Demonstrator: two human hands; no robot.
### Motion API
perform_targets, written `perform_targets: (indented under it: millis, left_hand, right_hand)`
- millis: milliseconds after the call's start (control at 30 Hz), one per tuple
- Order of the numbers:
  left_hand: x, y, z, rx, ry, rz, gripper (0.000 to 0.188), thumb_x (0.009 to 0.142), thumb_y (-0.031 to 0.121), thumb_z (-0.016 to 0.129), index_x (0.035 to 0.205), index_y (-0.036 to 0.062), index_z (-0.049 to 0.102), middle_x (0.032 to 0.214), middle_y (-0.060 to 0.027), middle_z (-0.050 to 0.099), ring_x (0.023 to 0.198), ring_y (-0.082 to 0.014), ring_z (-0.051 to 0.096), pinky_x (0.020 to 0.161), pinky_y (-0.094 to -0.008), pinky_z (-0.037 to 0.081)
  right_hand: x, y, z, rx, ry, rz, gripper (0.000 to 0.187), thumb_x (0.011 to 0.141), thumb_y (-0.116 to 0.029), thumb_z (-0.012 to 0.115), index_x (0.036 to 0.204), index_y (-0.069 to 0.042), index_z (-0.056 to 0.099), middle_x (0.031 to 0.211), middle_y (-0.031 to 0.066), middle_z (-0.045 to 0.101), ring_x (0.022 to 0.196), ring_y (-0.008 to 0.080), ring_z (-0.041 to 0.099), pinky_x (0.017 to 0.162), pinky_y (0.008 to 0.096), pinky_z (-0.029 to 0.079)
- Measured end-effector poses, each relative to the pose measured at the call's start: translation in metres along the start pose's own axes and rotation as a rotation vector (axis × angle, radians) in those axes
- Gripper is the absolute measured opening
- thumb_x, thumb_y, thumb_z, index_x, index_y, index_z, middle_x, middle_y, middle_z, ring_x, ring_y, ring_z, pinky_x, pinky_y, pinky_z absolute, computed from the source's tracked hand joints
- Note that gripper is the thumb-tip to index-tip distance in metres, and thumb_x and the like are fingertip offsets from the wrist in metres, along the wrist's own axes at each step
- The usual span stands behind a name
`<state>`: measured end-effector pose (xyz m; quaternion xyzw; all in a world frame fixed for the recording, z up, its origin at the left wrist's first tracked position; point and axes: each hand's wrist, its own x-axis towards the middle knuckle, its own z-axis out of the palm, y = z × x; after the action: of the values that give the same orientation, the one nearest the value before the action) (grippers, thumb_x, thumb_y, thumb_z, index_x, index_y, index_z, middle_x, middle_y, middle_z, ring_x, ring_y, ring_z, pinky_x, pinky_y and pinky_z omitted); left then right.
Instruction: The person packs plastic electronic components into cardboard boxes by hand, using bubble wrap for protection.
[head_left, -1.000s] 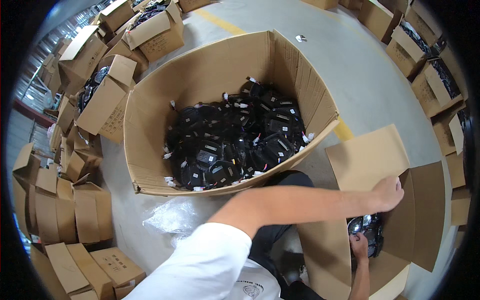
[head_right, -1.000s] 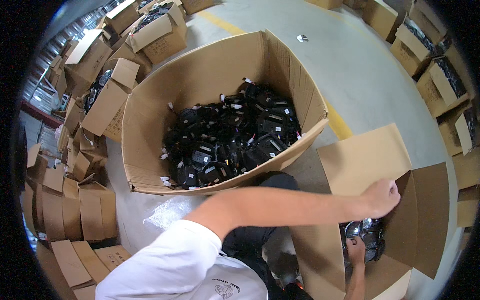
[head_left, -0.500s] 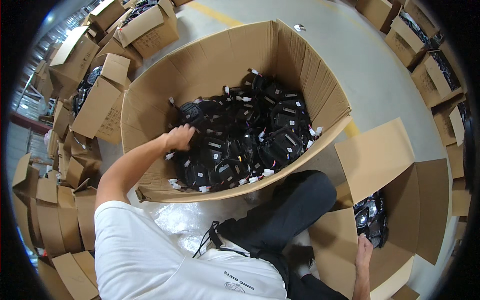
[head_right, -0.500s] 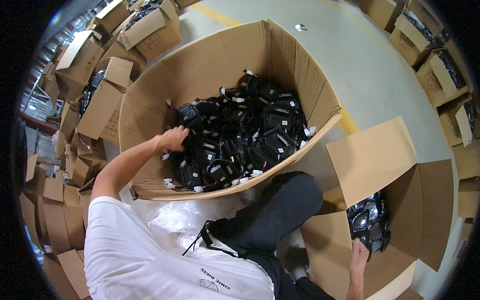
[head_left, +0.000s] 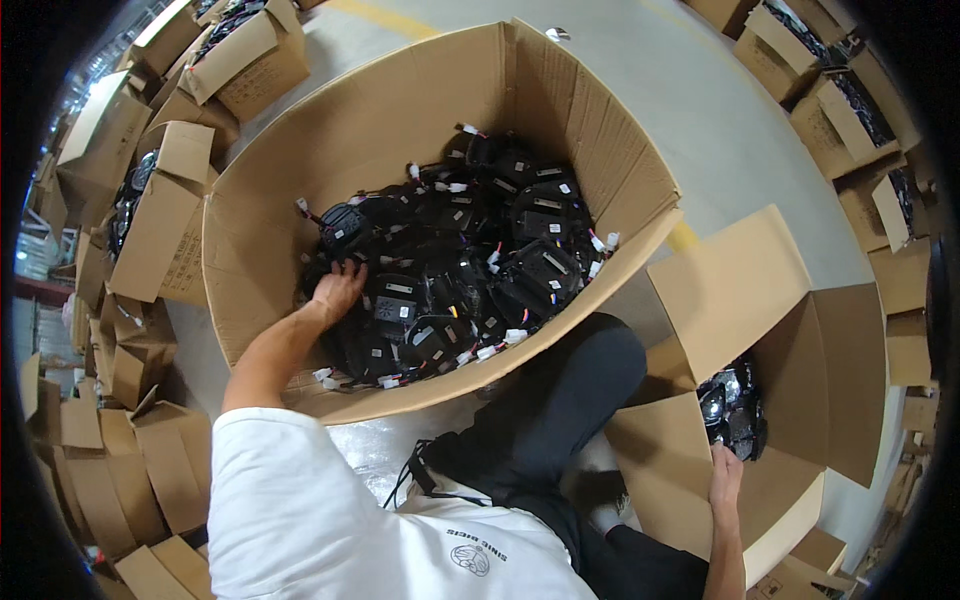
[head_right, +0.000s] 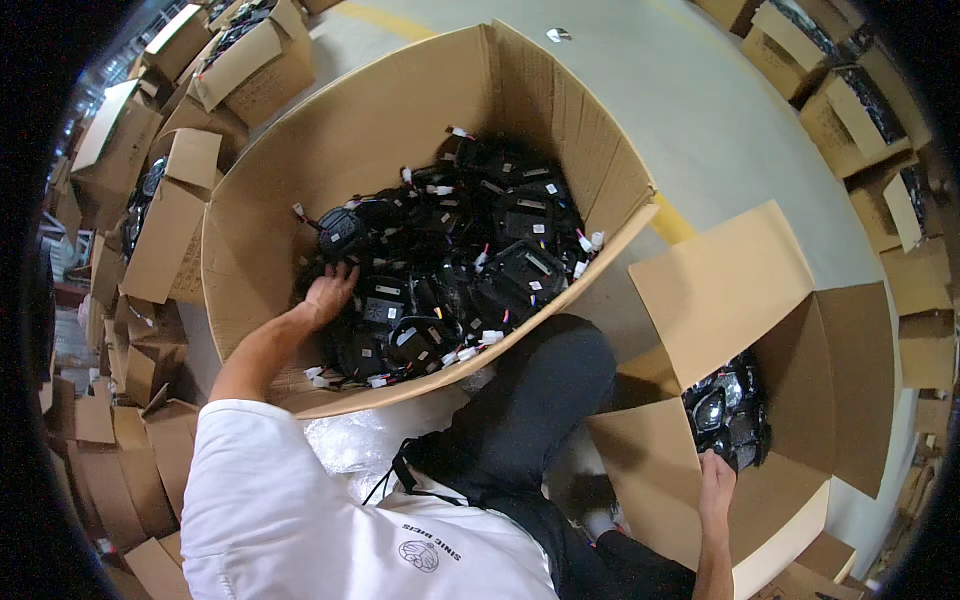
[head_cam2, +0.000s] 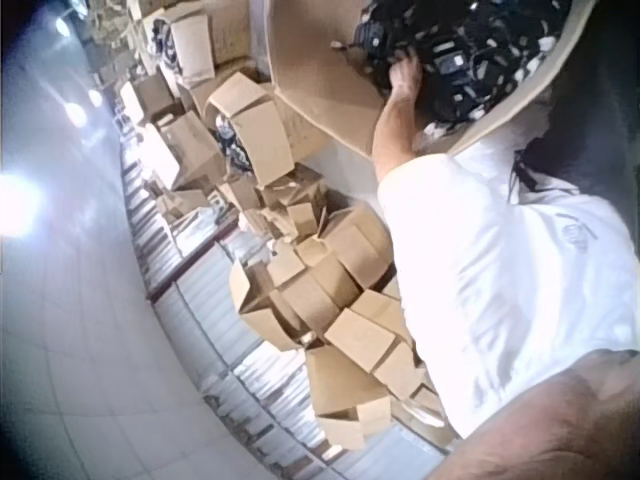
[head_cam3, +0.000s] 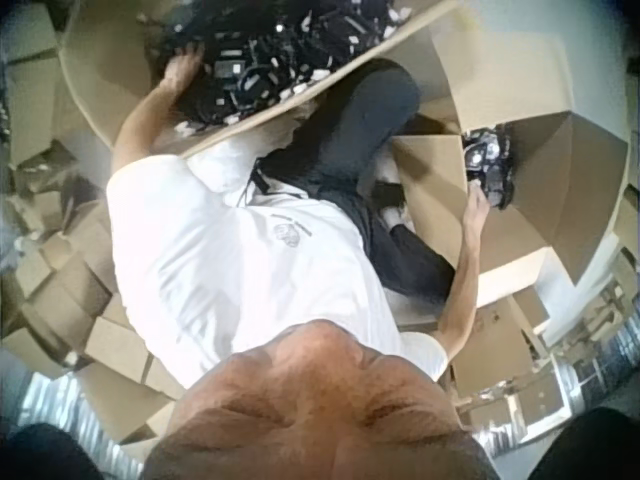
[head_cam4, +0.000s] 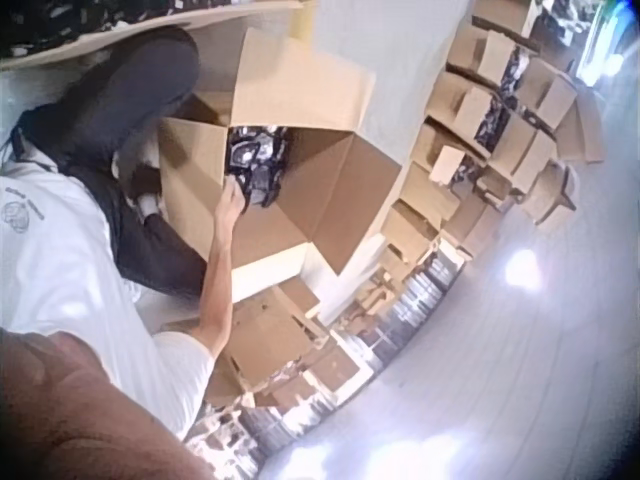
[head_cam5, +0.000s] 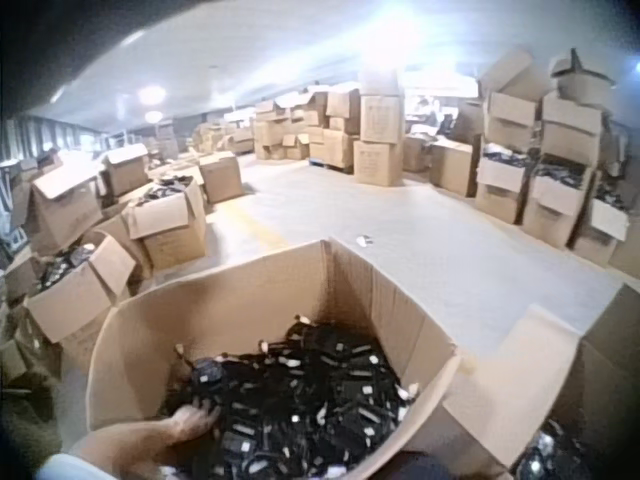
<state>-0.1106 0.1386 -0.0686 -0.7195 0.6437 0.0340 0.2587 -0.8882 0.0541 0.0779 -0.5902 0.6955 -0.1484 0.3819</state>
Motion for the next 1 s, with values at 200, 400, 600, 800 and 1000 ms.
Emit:
perform_targets:
  millis: [200, 400, 600, 800, 1000]
  left_hand:
    - [0.010, -0.072, -0.084, -0.858, 0.198, 0.039, 0.042, 0.083, -0.002, 0.060, 0.125, 0.0032, 0.061, 0.108, -0.0134, 0.067, 0.102, -0.0256, 0.063, 0.091, -0.0363, 0.049]
    - [0.015, -0.053, -0.244, -1.849, 0.342, 0.101, 0.039, 0.097, 0.013, 0.058, 0.135, 0.0035, 0.055, 0.113, -0.0023, 0.067, 0.098, -0.0111, 0.062, 0.088, -0.0295, 0.050]
    - [0.012, 0.064, -0.415, -2.188, 0.359, 0.560, 0.037, 0.100, 0.014, 0.054, 0.136, 0.0034, 0.050, 0.120, -0.0076, 0.065, 0.104, -0.0173, 0.064, 0.092, -0.0358, 0.052]
    - [-0.004, 0.247, -0.507, -2.417, 0.181, 0.809, 0.039, 0.100, 0.013, 0.053, 0.138, 0.0057, 0.050, 0.119, -0.0058, 0.064, 0.107, -0.0182, 0.062, 0.090, -0.0357, 0.053]
    - [-0.053, 0.373, -0.536, -2.598, 0.135, 0.908, 0.029, 0.099, 0.019, 0.059, 0.125, 0.0065, 0.057, 0.118, -0.0069, 0.065, 0.106, -0.0215, 0.064, 0.092, -0.0397, 0.054]
  right_hand:
    - [0.006, 0.009, -0.001, 0.019, 0.004, -0.014, 0.038, 0.101, -0.025, 0.048, 0.085, 0.005, 0.066, 0.072, 0.0040, 0.061, 0.070, 0.0107, 0.052, 0.067, 0.0288, 0.044]
    - [0.008, 0.023, -0.007, 0.007, 0.028, 0.009, 0.034, 0.097, -0.023, 0.053, 0.086, 0.005, 0.068, 0.072, 0.0053, 0.064, 0.070, 0.0112, 0.057, 0.066, 0.0308, 0.046]
    - [-0.005, -0.073, 0.001, 0.138, 0.165, -0.221, 0.018, 0.090, -0.014, 0.065, 0.099, 0.001, 0.070, 0.076, 0.0036, 0.067, 0.070, 0.0112, 0.058, 0.066, 0.0264, 0.047]
    - [-0.019, -0.191, 0.014, 0.888, -0.125, -0.529, 0.069, 0.098, -0.032, 0.058, 0.145, 0.009, 0.029, 0.141, 0.0226, 0.047, 0.133, 0.0291, 0.045, 0.111, 0.0389, 0.036]
    - [-0.016, -0.191, -0.018, 1.502, 0.363, -0.389, 0.039, 0.089, -0.019, 0.073, 0.119, -0.003, 0.053, 0.114, 0.0049, 0.060, 0.103, 0.0141, 0.058, 0.095, 0.0320, 0.048]
